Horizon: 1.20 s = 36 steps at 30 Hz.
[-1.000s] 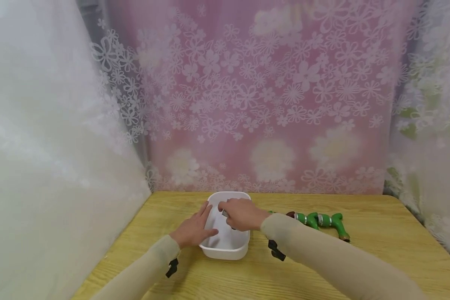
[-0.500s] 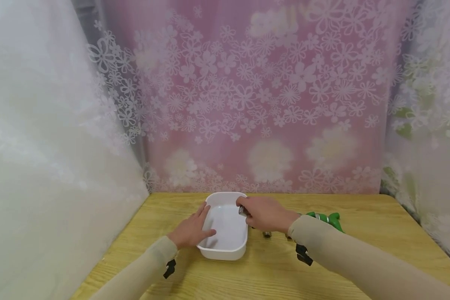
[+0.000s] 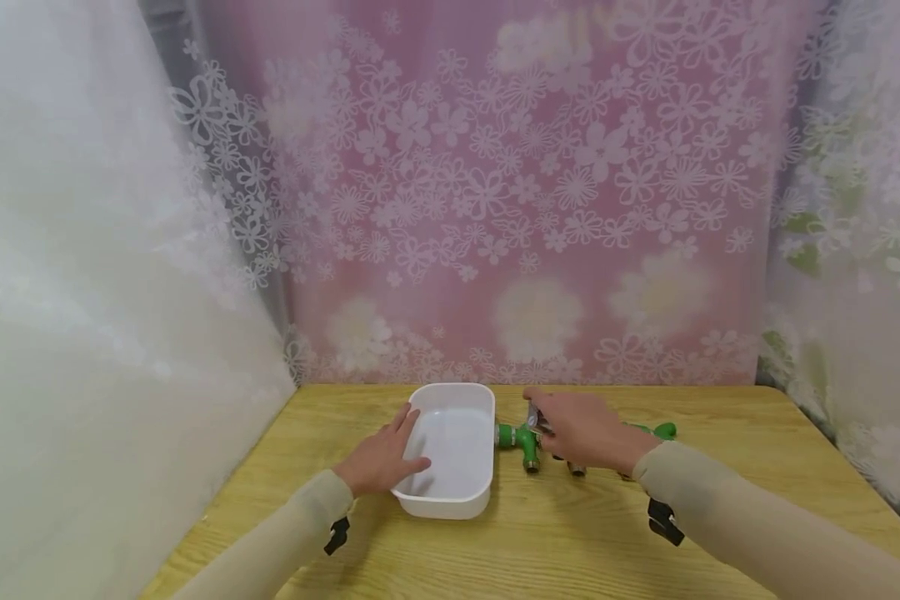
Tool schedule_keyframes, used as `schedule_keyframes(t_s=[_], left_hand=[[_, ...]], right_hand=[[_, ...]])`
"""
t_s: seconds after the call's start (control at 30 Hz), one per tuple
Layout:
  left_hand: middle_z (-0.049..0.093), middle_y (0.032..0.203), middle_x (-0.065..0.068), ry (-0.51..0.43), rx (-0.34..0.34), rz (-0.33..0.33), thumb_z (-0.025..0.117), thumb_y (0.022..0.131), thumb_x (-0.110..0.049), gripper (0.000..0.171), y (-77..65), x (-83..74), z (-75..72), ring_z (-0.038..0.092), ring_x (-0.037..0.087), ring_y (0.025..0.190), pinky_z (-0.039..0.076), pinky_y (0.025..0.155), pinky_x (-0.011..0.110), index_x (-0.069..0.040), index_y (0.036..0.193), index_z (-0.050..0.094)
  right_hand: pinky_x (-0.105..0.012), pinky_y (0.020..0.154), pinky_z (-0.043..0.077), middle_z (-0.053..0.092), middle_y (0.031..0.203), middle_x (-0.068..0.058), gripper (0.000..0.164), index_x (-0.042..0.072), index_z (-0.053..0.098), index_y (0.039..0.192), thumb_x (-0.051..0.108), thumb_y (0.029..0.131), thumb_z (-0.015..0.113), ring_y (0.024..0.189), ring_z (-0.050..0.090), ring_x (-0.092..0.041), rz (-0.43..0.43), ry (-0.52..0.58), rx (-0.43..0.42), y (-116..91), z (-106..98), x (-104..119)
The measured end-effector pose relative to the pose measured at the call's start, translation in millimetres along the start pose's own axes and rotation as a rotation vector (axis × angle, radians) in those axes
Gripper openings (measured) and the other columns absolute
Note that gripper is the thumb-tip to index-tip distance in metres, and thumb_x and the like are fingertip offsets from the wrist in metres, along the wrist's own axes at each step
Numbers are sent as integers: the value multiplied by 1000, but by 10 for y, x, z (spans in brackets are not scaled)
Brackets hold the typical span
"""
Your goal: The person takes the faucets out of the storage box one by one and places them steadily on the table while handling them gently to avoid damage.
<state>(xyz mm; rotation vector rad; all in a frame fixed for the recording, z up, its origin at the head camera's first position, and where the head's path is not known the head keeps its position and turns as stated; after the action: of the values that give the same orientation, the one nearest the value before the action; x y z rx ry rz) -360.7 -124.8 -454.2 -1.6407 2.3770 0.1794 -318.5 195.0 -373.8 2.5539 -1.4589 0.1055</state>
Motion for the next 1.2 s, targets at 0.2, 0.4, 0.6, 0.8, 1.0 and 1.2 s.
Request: schedule_keyframes(t_s=[0.2,0.4,0.6,0.8,1.0,1.2], left_hand=[[5,171,7,-3,-5,7,55,97,-59,90,7,27,11,38,41,145,42,106,60,-16,164,14],[7,171,8,-11,-6,12,55,97,-60,90,5,33,4,37,40,146,42,106,60,-16,164,14],[7,171,7,-12,-13,5,56,96,-60,90,13,39,12,37,41,146,41,107,61,-17,164,15],[7,171,7,-14,-16,6,56,96,-59,90,19,35,19,38,41,145,42,106,62,-16,164,15],[7,171,8,-9,-13,12,56,97,-58,90,7,20,11,38,42,145,43,105,62,-14,163,15],[7,171,8,-6,-16,17,56,97,-58,89,-8,0,-12,39,40,145,44,104,61,-15,163,15]], right_hand=[[-26,50,40,70,114,-9,64,10,45,149,18,91,72,62,53,-4,41,2,10,-137,-10,-181],[-25,45,32,70,101,-3,66,9,42,151,17,92,70,48,44,-4,53,13,6,-269,-3,-420],[-24,43,29,68,90,4,66,8,41,152,19,93,69,44,36,-4,62,6,12,-410,-27,-691],[-25,48,32,70,119,-13,66,5,44,149,20,92,72,50,42,-1,55,-13,16,-577,-64,-959],[-26,49,33,67,124,-19,65,2,44,148,19,91,73,54,46,0,65,-39,63,-703,-48,-1291],[-28,51,41,69,116,-16,68,2,48,143,23,87,79,68,59,-7,89,-114,84,-786,-40,-1547]])
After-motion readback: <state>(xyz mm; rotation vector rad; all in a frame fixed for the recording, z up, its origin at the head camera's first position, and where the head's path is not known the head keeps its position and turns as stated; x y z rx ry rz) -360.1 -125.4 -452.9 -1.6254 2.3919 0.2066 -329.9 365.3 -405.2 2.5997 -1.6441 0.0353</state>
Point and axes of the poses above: each hand's wrist, its own y-axis towards the middle knuckle, its own z-axis out of the palm, x = y × z, the point moved 3 cm from there along y, towards the middle knuckle
